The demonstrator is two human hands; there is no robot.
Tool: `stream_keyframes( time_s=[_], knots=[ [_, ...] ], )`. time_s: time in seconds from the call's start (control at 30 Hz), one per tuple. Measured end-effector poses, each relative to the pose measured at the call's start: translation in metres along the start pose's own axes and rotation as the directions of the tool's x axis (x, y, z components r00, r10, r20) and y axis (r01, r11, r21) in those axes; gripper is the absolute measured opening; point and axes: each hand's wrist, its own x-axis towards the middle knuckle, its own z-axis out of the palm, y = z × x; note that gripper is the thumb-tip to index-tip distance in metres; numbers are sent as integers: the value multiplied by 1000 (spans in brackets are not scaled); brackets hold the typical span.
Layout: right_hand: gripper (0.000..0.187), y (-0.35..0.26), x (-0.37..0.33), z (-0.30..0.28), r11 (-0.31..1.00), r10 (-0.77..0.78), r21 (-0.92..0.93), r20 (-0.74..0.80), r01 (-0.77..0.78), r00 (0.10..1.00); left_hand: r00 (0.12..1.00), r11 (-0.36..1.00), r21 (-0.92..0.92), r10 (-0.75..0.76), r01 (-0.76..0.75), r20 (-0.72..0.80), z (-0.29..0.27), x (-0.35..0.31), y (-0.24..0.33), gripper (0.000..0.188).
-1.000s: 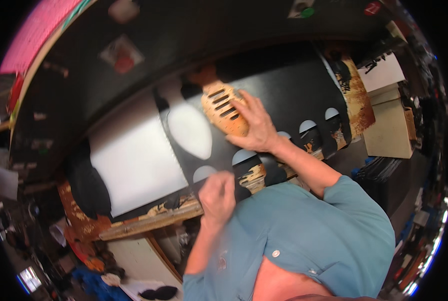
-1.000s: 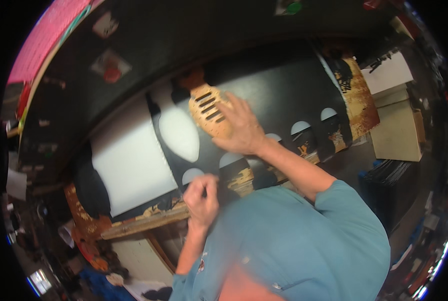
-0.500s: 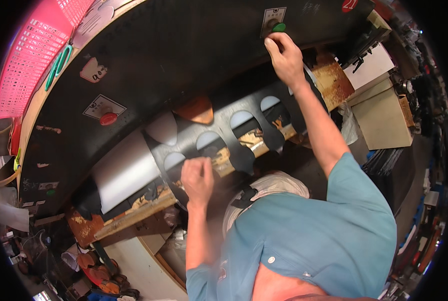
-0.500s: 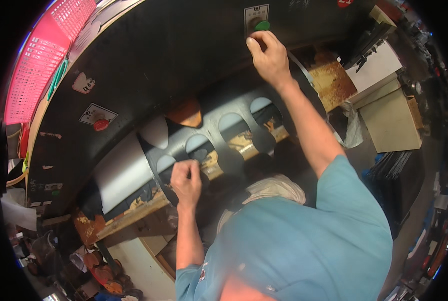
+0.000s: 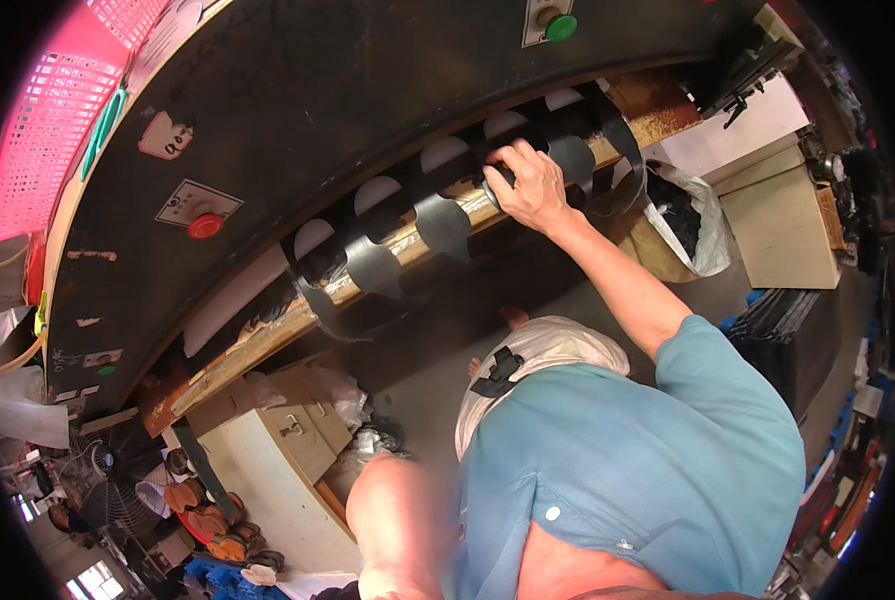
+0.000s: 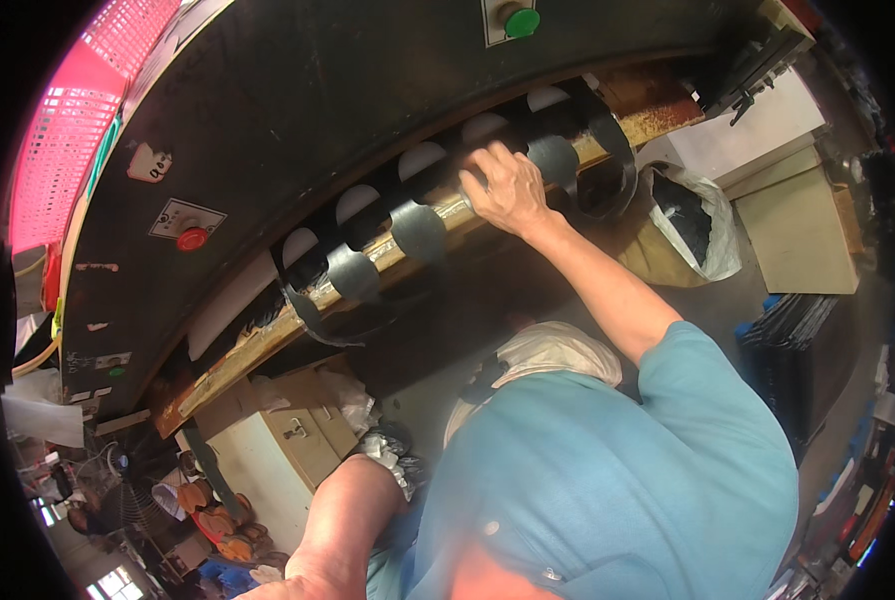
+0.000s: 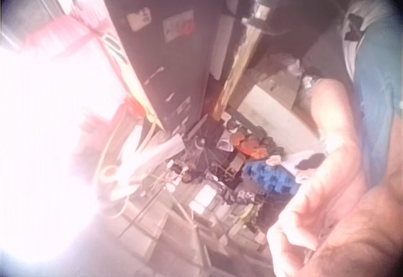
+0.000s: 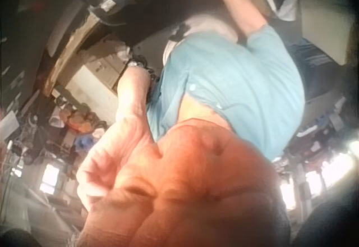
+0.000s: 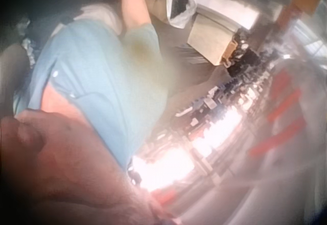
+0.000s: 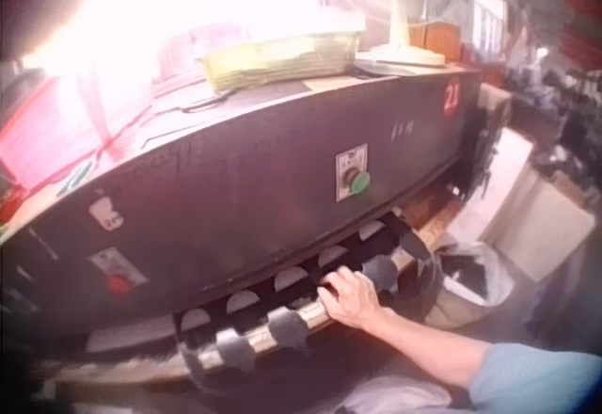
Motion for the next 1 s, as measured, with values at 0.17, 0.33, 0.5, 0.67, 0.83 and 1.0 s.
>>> stream_keyframes(
  time_s=[0.17,0.33,0.5,0.67,0.83,1.0],
  knots=[
    [8,7,3,9,985,-113,-124,59,120,992,1000,1000,8,-8,8,-26,15,-9,4,40],
    [6,-5,18,-11,989,18,146,41,-23,999,999,999,-21,32,-32,9,8,-26,-10,41],
    [12,-15,75,-82,898,89,436,-325,65,942,931,795,587,-315,154,183,-37,-114,-99,19],
    [13,-7,128,-83,967,-105,192,-287,165,952,691,551,829,-635,91,346,-87,-248,-189,13],
    [15,-13,58,-50,917,160,387,-121,-102,980,639,427,902,-713,69,289,-108,-279,-186,17],
    [20,-17,19,-24,968,137,212,-2,-133,991,654,422,900,-712,107,256,-101,-266,-181,17]
  ],
)
